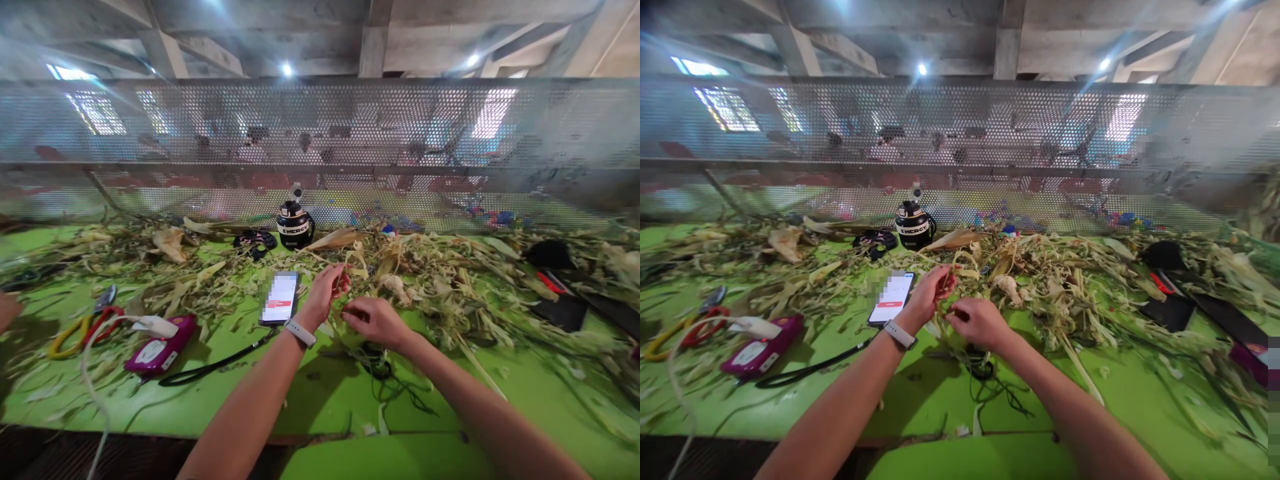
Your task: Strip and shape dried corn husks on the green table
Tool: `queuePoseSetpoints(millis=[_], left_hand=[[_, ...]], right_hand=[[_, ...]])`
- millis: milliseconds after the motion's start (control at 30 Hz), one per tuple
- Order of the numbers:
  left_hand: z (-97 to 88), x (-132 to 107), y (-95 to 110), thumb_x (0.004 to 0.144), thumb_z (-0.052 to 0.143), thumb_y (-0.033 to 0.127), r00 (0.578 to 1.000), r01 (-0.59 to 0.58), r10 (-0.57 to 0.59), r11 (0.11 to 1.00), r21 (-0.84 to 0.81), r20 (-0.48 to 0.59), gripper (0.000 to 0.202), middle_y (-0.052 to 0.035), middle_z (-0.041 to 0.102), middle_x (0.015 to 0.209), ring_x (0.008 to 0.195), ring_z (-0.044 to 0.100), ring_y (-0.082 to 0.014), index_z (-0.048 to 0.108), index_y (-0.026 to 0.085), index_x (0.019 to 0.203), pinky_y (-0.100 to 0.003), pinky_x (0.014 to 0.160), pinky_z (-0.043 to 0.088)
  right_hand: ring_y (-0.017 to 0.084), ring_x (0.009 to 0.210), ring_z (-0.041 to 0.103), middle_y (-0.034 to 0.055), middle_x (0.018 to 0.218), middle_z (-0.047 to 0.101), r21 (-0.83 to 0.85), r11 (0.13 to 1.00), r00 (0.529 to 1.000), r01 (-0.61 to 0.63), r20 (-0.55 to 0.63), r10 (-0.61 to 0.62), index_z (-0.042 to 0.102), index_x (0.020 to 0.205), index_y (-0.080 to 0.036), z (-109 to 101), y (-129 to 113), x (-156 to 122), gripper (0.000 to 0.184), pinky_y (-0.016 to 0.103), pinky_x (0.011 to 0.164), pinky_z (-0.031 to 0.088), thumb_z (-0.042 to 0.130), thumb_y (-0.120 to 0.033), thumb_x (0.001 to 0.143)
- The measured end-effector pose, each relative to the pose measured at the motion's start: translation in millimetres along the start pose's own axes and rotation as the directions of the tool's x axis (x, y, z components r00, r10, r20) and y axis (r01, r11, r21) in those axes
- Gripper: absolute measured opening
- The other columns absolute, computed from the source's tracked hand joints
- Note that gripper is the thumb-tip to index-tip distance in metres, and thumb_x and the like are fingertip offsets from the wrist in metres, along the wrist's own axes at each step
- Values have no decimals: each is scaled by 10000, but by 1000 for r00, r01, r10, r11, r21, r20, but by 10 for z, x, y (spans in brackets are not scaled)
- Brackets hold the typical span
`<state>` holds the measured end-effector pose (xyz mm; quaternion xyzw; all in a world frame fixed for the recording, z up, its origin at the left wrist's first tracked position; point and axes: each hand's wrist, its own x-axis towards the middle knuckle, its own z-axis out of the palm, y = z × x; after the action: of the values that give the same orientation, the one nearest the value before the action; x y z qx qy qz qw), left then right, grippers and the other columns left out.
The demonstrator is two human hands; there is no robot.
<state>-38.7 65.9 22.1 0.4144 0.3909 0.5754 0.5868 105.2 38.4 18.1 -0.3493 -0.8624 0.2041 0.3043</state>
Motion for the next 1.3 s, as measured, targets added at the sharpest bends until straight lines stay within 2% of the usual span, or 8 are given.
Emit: queuePoseSetpoints(millis=[100, 233, 333, 433, 567, 767, 1067, 1300], left_hand=[[-40, -2, 60, 698, 658, 382, 996, -8, 3, 998, 56, 92, 244, 61, 420, 477, 426, 314, -31, 636, 139, 692, -186, 418, 194], [-24, -72, 96, 661, 699, 372, 935, 45, -108, 981, 190, 338, 249, 47, 435, 522, 465, 312, -36, 623, 137, 632, -199, 444, 192], [23, -118, 59, 627, 723, 364, 900, 99, -180, 971, 216, 396, 247, 36, 460, 527, 477, 310, -44, 634, 135, 601, -212, 458, 201], [56, -122, -18, 587, 745, 365, 879, 145, -235, 961, 237, 414, 245, 22, 490, 528, 490, 323, -56, 666, 134, 605, -225, 478, 218], [60, -109, -97, 593, 727, 412, 862, 135, -254, 949, 286, 438, 281, 13, 488, 524, 500, 320, -69, 683, 136, 617, -240, 502, 224], [59, -137, -150, 666, 665, 463, 824, 75, -270, 924, 375, 499, 340, 51, 339, 463, 482, 228, -69, 709, 129, 713, -250, 476, 146], [59, -145, -172, 676, 674, 450, 794, 166, -363, 901, 401, 488, 351, 25, 450, 494, 490, 353, -62, 720, 121, 788, -230, 454, 170], [92, -98, -181, 643, 700, 432, 900, 306, -317, 948, 85, 300, 320, -33, 629, 654, 506, 435, -66, 706, 132, 754, -210, 468, 287]], right_hand=[[138, 586, 543, 26, 639, 627, 67, 997, 975, 40, -219, -24, 653, 699, -195, -246, -95, -24, 229, 253, 591, 425, 495, -305, 822], [206, 801, 584, 62, 768, 666, 109, 991, 805, -82, -578, 130, 681, 731, -193, -503, -21, 27, 267, 341, 786, 435, 516, -386, 814], [230, 891, 604, 59, 828, 698, 395, 896, 915, -204, -247, 318, 716, 765, -190, -505, 97, 93, 346, 355, 817, 440, 547, -492, 771], [216, 857, 621, 41, 830, 710, 615, 731, 933, -296, 22, 360, 726, 814, -187, -386, 171, 123, 368, 327, 769, 466, 625, -519, 690], [174, 718, 616, 12, 743, 709, 705, 651, 914, -282, -9, 405, 728, 730, -190, -232, 207, 121, 297, 284, 672, 477, 683, -468, 636], [175, 674, 610, 8, 686, 695, 680, 688, 874, -254, -143, 465, 720, 658, -188, -157, 262, 130, 222, 268, 606, 462, 678, -405, 645], [157, 616, 587, 4, 653, 666, 678, 659, 830, -328, -126, 543, 708, 663, -165, -98, 296, 118, 257, 230, 492, 409, 663, -418, 650], [132, 562, 556, 23, 606, 644, 645, 670, 841, -367, -77, 535, 655, 640, -149, -312, 333, 132, 465, 245, 558, 416, 521, -583, 741]])
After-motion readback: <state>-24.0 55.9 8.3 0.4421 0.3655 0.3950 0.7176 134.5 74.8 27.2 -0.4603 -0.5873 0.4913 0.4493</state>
